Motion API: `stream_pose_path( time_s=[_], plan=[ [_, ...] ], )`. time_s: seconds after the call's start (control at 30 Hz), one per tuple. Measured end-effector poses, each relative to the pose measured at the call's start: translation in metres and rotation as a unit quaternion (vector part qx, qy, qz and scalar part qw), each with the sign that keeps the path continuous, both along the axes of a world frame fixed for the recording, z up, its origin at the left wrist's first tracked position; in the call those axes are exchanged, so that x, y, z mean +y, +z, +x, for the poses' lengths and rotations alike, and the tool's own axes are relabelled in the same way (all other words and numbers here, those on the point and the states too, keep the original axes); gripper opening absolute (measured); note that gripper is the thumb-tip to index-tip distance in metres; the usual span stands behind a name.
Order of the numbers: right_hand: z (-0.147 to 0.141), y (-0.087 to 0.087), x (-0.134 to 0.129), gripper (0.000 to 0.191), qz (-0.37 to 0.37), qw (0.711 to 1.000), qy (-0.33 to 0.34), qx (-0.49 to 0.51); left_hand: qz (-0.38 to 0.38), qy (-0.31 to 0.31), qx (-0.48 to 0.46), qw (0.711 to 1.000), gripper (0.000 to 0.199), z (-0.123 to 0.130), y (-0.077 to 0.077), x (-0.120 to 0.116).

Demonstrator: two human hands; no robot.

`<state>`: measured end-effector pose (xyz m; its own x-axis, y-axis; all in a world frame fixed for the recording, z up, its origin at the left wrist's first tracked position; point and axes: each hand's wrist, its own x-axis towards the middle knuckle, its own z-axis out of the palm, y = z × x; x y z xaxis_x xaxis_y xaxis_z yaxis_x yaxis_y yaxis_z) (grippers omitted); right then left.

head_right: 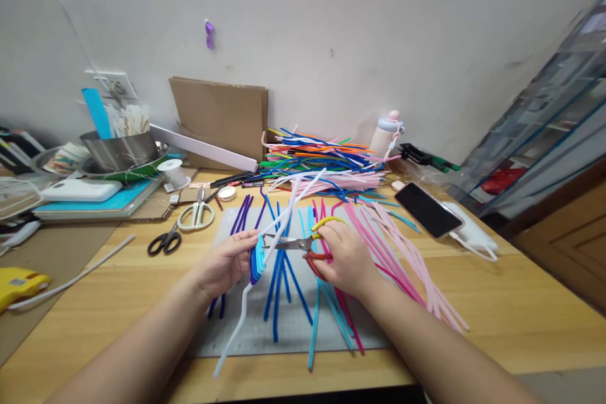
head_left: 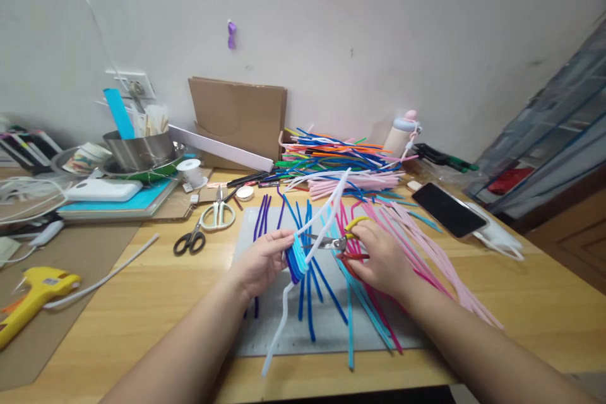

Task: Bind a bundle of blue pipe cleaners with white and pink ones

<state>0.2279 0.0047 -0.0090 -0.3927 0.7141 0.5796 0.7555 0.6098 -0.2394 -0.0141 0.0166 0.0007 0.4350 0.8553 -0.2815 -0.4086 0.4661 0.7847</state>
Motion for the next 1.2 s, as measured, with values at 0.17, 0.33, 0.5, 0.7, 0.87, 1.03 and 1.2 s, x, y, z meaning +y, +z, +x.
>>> stream_pose_path(
  time_s=[0.17, 0.33, 0.5, 0.7, 0.87, 1.03, 1.2],
  plan=[
    [0.003, -0.002, 0.001, 0.028, -0.017, 1.0, 0.003, -0.007, -0.005, -0.003, -0.011, 1.0, 0.015, 0.001, -0.002, -0.001],
    [0.005, -0.005, 0.001, 0.031, -0.012, 1.0, -0.002, -0.016, -0.001, -0.004, -0.013, 1.0, 0.015, 0.002, -0.002, -0.001],
    [-0.003, -0.005, 0.0, 0.028, -0.031, 0.999, -0.01, -0.031, 0.004, -0.002, -0.007, 1.0, 0.012, 0.006, -0.004, -0.003],
    [-0.014, -0.005, 0.001, 0.031, -0.041, 0.997, -0.044, -0.046, 0.01, 0.034, -0.007, 0.999, 0.017, 0.008, -0.012, -0.002],
    [-0.021, -0.005, 0.003, 0.031, -0.036, 0.997, -0.05, -0.056, 0.036, 0.075, 0.022, 0.996, 0.017, 0.01, -0.013, -0.002],
    [-0.028, -0.004, 0.003, 0.031, -0.04, 0.996, -0.051, -0.067, 0.049, 0.101, 0.023, 0.993, 0.016, 0.013, -0.011, -0.004],
    [-0.032, -0.005, 0.004, 0.031, -0.052, 0.991, -0.07, -0.098, 0.045, 0.112, 0.034, 0.992, 0.018, 0.014, -0.013, -0.003]
  ],
)
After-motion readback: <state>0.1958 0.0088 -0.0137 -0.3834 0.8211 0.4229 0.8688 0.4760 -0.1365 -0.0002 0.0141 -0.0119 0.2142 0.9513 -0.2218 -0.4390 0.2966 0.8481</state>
